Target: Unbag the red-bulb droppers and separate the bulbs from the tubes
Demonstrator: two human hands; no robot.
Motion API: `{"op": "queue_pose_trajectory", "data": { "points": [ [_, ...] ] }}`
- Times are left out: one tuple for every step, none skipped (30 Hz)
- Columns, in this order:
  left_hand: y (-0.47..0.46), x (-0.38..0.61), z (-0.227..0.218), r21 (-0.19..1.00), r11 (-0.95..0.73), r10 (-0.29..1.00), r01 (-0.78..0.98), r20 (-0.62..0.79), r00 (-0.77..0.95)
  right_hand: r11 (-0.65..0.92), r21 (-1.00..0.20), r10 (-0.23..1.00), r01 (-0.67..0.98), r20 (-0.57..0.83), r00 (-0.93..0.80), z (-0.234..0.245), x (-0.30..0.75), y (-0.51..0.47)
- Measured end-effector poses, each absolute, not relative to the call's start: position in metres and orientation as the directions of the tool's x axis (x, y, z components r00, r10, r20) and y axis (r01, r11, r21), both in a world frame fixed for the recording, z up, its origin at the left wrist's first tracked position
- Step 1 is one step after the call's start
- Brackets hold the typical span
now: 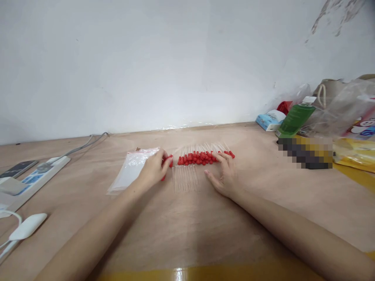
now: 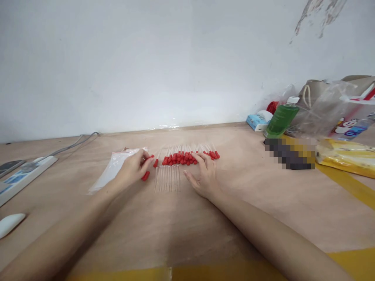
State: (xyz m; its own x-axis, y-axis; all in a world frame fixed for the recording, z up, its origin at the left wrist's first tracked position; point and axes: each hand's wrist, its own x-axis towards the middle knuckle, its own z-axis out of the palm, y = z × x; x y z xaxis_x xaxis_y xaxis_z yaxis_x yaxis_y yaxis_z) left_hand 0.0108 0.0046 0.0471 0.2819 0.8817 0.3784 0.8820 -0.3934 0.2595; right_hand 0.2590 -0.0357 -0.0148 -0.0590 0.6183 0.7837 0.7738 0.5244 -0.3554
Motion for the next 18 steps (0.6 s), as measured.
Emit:
{"op": "queue_pose_trajectory", "data": {
  "points": [
    [-0.009, 0.013, 0.041, 0.289, -0.467, 0.851, 0.836, 0.406, 0.335, 0.535, -0.331, 0.601, 0.778, 0.796, -0.074, -0.014, 0.260, -0.038],
    [-0.021, 0.015, 0.035, 0.297, -0.526, 0.819, 0.797, 0.431, 0.379, 0.562, -0.290, 0.583, 0.775, 0.803, -0.122, -0.014, 0.261, -0.040],
    [-0.031, 0.018, 0.028, 0.291, -0.567, 0.794, 0.771, 0.441, 0.418, 0.601, -0.238, 0.563, 0.763, 0.804, -0.193, -0.013, 0.262, -0.042],
    [-0.040, 0.020, 0.021, 0.277, -0.598, 0.772, 0.752, 0.451, 0.448, 0.643, -0.183, 0.542, 0.744, 0.795, -0.272, -0.013, 0.262, -0.044],
    [-0.045, 0.021, 0.014, 0.266, -0.634, 0.741, 0.726, 0.476, 0.473, 0.680, -0.135, 0.521, 0.720, 0.780, -0.346, -0.013, 0.262, -0.046],
    [-0.048, 0.023, 0.007, 0.258, -0.677, 0.702, 0.689, 0.505, 0.501, 0.709, -0.098, 0.504, 0.698, 0.762, -0.405, -0.013, 0.262, -0.047],
    [-0.049, 0.024, 0.001, 0.248, -0.713, 0.665, 0.656, 0.537, 0.520, 0.728, -0.073, 0.495, 0.682, 0.745, -0.448, -0.012, 0.262, -0.048],
    [-0.049, 0.025, -0.003, 0.239, -0.743, 0.630, 0.626, 0.566, 0.532, 0.738, -0.058, 0.490, 0.673, 0.731, -0.475, -0.012, 0.261, -0.048],
    [-0.048, 0.026, -0.007, 0.230, -0.764, 0.602, 0.603, 0.589, 0.539, 0.743, -0.049, 0.489, 0.668, 0.721, -0.491, -0.012, 0.260, -0.049],
    [-0.046, 0.026, -0.010, 0.221, -0.775, 0.585, 0.592, 0.605, 0.539, 0.745, -0.041, 0.488, 0.666, 0.715, -0.502, -0.012, 0.259, -0.049],
    [-0.045, 0.027, -0.012, 0.215, -0.778, 0.577, 0.590, 0.615, 0.537, 0.744, -0.037, 0.489, 0.667, 0.711, -0.505, -0.011, 0.258, -0.049],
    [-0.044, 0.027, -0.012, 0.210, -0.780, 0.572, 0.589, 0.621, 0.536, 0.742, -0.034, 0.492, 0.669, 0.706, -0.509, -0.011, 0.257, -0.049],
    [-0.044, 0.028, -0.012, 0.207, -0.780, 0.570, 0.590, 0.623, 0.536, 0.742, -0.031, 0.493, 0.669, 0.702, -0.514, -0.011, 0.256, -0.049],
    [-0.044, 0.028, -0.012, 0.204, -0.780, 0.570, 0.592, 0.623, 0.536, 0.745, -0.028, 0.493, 0.667, 0.697, -0.521, -0.010, 0.255, -0.049],
    [-0.044, 0.028, -0.011, 0.201, -0.780, 0.570, 0.593, 0.619, 0.541, 0.749, -0.025, 0.491, 0.663, 0.693, -0.529, -0.010, 0.255, -0.049],
    [-0.045, 0.028, -0.010, 0.197, -0.781, 0.570, 0.592, 0.611, 0.549, 0.755, -0.024, 0.488, 0.656, 0.689, -0.536, -0.010, 0.254, -0.050],
    [-0.045, 0.028, -0.009, 0.193, -0.785, 0.569, 0.589, 0.602, 0.561, 0.761, -0.026, 0.485, 0.648, 0.685, -0.543, -0.009, 0.254, -0.050],
    [-0.046, 0.027, -0.009, 0.186, -0.789, 0.566, 0.586, 0.591, 0.575, 0.767, -0.030, 0.484, 0.641, 0.683, -0.547, -0.009, 0.254, -0.051]
  ]
}}
